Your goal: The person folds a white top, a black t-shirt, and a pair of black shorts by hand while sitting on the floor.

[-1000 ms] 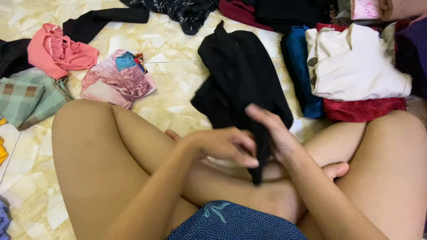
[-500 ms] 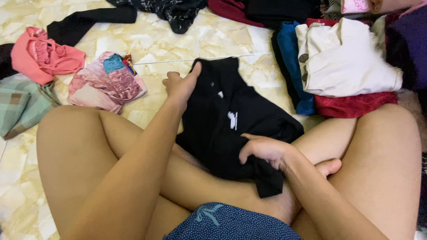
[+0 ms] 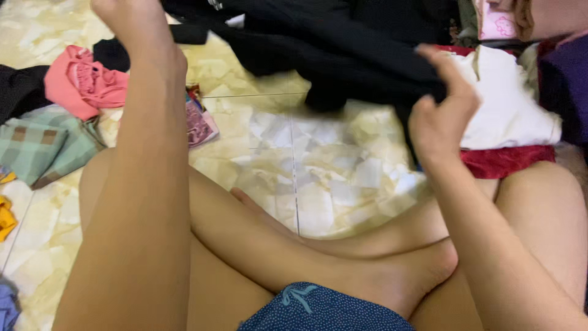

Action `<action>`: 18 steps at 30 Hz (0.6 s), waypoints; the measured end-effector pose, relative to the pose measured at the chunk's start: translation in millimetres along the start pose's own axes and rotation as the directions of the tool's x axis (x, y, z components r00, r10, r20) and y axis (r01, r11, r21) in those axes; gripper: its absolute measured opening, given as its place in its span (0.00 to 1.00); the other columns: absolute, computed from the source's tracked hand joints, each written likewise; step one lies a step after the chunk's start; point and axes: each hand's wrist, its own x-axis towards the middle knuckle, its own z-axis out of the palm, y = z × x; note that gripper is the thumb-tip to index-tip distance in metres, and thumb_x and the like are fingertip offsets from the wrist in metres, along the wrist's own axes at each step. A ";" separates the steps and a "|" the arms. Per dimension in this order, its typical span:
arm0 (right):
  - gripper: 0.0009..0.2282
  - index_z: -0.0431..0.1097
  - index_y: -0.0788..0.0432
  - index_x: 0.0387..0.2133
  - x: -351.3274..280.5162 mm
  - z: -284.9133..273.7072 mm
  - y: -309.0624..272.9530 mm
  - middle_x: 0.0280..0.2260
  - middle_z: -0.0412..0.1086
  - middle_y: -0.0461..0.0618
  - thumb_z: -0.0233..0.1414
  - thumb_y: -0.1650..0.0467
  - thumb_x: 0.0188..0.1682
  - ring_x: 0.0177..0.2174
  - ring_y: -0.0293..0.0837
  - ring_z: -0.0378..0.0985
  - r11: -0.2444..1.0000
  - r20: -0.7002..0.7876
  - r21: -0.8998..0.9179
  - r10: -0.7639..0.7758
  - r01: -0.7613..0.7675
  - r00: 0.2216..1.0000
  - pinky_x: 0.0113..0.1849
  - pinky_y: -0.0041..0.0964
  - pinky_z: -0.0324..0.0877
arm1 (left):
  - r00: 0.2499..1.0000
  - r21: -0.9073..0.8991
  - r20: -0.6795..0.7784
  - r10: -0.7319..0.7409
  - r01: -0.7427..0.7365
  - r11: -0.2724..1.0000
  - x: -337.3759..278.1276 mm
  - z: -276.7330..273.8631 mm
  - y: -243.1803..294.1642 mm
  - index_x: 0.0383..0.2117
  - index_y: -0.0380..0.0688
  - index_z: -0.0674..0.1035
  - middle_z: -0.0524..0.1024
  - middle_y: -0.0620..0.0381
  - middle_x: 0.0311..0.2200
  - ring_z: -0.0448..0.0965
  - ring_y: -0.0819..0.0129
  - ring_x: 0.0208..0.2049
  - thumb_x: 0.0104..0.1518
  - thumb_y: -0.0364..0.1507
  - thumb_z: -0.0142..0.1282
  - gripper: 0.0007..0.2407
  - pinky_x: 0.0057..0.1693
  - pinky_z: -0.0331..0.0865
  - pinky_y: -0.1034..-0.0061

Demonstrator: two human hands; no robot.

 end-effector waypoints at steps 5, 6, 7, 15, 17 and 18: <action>0.33 0.71 0.65 0.53 -18.5 8.4 8.9 0.50 0.73 0.61 0.40 0.83 0.27 0.50 0.57 0.71 0.975 -0.097 -0.091 -0.213 0.204 0.972 0.54 0.46 0.61 | 0.926 -0.151 -0.156 -0.342 0.320 0.935 -38.9 -86.6 -29.5 0.50 0.39 0.81 0.82 0.55 0.40 0.78 0.69 0.35 0.42 0.13 0.61 0.24 0.43 0.75 0.76; 0.32 0.72 0.60 0.53 -32.7 12.8 17.5 0.48 0.73 0.61 0.43 0.85 0.30 0.49 0.60 0.71 0.985 -0.066 -0.135 -0.114 0.104 0.991 0.52 0.49 0.60 | 0.882 -0.079 -0.205 -0.424 0.417 0.906 -62.1 -112.7 -53.1 0.54 0.44 0.76 0.71 0.54 0.43 0.71 0.67 0.40 0.47 0.17 0.58 0.24 0.47 0.71 0.77; 0.31 0.73 0.56 0.53 -46.6 17.1 26.3 0.46 0.73 0.61 0.45 0.87 0.33 0.47 0.63 0.72 0.983 -0.038 -0.183 -0.013 0.005 0.999 0.51 0.53 0.60 | 0.829 -0.012 -0.259 -0.496 0.511 0.860 -85.4 -138.5 -76.8 0.59 0.48 0.70 0.60 0.52 0.46 0.64 0.66 0.45 0.51 0.21 0.56 0.24 0.51 0.67 0.77; 0.19 0.74 0.51 0.36 -113.4 36.7 114.3 0.35 0.74 0.53 0.59 0.57 0.32 0.41 0.53 0.77 0.415 0.056 -0.400 0.901 -0.817 0.431 0.42 0.49 0.69 | 0.543 0.458 -0.278 -0.793 0.800 0.387 -77.7 -136.6 -107.1 0.64 0.53 0.56 0.54 0.43 0.61 0.66 0.45 0.59 0.35 0.27 0.72 0.45 0.51 0.68 0.39; 0.29 0.71 0.63 0.46 -91.5 34.7 67.1 0.42 0.72 0.63 0.62 0.55 0.36 0.46 0.55 0.75 0.328 0.092 -0.304 0.944 -0.894 0.316 0.48 0.52 0.68 | 0.548 0.466 -0.306 -0.778 0.799 0.380 -63.9 -141.3 -114.6 0.67 0.56 0.53 0.53 0.45 0.64 0.66 0.47 0.61 0.40 0.29 0.70 0.44 0.58 0.65 0.44; 0.32 0.62 0.71 0.51 -81.1 35.4 37.6 0.48 0.65 0.73 0.55 0.56 0.43 0.49 0.60 0.70 0.033 0.350 -0.182 0.936 -0.983 -0.034 0.47 0.52 0.68 | 0.504 0.459 -0.302 -0.809 0.821 0.340 -53.3 -143.3 -122.0 0.67 0.60 0.49 0.53 0.43 0.63 0.67 0.42 0.59 0.43 0.29 0.69 0.44 0.55 0.66 0.38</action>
